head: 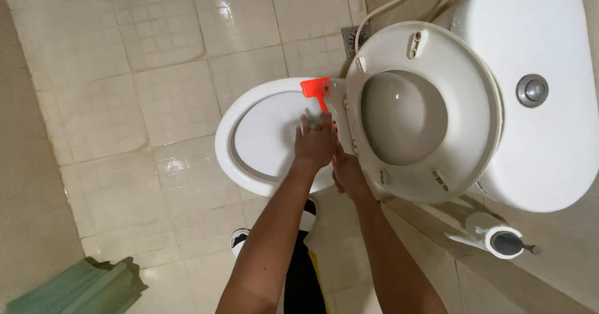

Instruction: The person scrubs the inside of a toilet bowl with an orange toilet brush while water runs from a handheld sprayer. They then rinse the brush and place it in its holder next to the toilet.

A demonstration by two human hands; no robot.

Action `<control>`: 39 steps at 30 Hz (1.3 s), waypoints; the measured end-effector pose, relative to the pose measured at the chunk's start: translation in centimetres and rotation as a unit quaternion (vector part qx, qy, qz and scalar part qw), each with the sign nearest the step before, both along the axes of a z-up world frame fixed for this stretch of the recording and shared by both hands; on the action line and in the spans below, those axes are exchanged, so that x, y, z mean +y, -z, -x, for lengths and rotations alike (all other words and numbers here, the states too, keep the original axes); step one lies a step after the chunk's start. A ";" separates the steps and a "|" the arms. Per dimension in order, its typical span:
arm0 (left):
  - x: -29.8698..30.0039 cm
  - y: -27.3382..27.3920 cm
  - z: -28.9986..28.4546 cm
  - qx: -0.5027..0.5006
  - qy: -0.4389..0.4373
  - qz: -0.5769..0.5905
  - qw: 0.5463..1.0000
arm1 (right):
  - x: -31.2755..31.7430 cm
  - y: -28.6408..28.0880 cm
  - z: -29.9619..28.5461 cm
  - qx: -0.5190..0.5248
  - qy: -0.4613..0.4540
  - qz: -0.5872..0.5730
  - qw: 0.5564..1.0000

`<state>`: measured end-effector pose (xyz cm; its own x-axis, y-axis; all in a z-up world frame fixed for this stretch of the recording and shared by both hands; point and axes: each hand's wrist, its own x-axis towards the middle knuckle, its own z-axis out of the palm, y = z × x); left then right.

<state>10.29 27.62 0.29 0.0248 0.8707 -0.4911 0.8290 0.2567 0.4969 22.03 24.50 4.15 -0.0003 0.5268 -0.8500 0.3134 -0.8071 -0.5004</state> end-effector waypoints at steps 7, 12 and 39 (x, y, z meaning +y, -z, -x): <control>-0.3 -0.9 4.2 0.061 -0.007 0.011 0.998 | 0.2 1.8 3.0 0.067 -0.050 -0.011 0.996; -2.6 -1.8 9.5 0.047 -0.068 0.054 0.995 | -0.8 3.3 7.5 0.078 -0.088 0.006 0.993; -16.4 -2.6 16.3 -0.013 -0.182 0.084 0.980 | -11.9 -1.5 15.0 -0.010 -0.198 0.022 0.980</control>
<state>-6.01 11.20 2.89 -0.2584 0.7313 -0.6312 0.6556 0.6126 0.4414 6.99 12.64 5.66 -0.1807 0.4513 -0.8739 0.6150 -0.6415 -0.4584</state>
